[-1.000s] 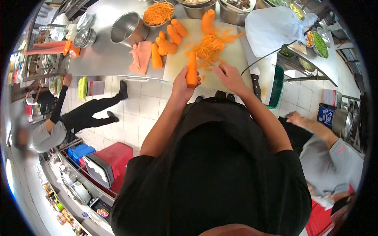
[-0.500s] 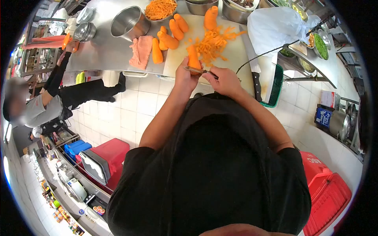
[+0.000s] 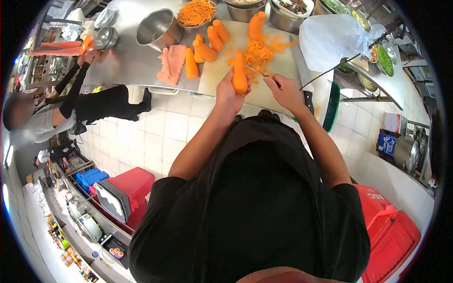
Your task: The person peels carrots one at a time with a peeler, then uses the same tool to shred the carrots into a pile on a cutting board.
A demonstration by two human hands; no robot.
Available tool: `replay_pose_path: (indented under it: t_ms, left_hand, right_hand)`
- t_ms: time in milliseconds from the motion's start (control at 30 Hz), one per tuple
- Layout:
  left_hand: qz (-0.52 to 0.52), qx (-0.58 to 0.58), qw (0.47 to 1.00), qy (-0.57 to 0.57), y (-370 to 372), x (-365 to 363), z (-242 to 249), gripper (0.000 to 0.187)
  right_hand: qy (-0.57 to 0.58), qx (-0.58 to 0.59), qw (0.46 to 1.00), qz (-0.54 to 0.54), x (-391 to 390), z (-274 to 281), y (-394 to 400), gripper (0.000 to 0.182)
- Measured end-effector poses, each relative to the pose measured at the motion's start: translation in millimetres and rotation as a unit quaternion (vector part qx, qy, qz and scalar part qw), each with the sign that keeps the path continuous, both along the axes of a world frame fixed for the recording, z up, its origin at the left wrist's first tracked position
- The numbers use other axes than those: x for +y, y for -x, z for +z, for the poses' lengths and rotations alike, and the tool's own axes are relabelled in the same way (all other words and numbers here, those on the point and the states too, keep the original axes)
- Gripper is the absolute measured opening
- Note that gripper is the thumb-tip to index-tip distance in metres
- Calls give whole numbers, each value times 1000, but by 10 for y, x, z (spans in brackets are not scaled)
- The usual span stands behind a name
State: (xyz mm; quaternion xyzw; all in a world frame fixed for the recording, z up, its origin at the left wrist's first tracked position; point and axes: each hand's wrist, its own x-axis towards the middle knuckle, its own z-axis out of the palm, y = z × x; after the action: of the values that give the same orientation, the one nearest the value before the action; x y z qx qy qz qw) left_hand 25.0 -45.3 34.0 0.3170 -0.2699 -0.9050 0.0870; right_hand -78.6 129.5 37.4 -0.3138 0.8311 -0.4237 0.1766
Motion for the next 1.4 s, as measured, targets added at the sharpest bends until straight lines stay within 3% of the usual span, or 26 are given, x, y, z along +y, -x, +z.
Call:
replay_pose_path:
  t_ms: [167, 267, 467, 567, 667, 767, 867, 1167, 1333, 1400]
  left_hand:
    - [37, -42, 998, -8, -19, 115, 203, 33]
    - [19, -45, 999, -4, -71, 117, 269, 34]
    - [-70, -18, 997, -28, -275, 53, -41, 39]
    - [-68, 2, 997, -30, -309, 43, -73, 40]
    - [-50, -4, 999, -17, -303, -42, -125, 40]
    - [-29, -21, 999, -17, -240, -119, -203, 41]
    - [3, -24, 999, -31, -194, -160, -279, 44]
    - [40, -12, 996, -83, -57, -139, -226, 35]
    - [45, -47, 997, -41, 51, -156, -265, 33]
    - [52, -45, 997, -35, 101, -193, -281, 40]
  right_hand:
    - [22, 19, 994, 103, -91, 281, -274, 43]
    - [43, 49, 995, 76, -178, 36, -109, 46]
    - [-66, -39, 997, -5, -243, -658, 510, 56]
    - [0, -115, 992, -41, -147, -620, 445, 59]
    - [-112, -144, 983, -28, -86, -450, 334, 60]
    - [-20, -111, 994, -15, -79, -467, 160, 57]
    - [52, -57, 996, 44, -124, -124, -137, 53]
    - [6, 53, 993, 105, -207, 190, -392, 49]
    - [21, 23, 996, 82, -211, -34, -276, 50]
    - [16, 22, 997, 77, -209, -12, -266, 50]
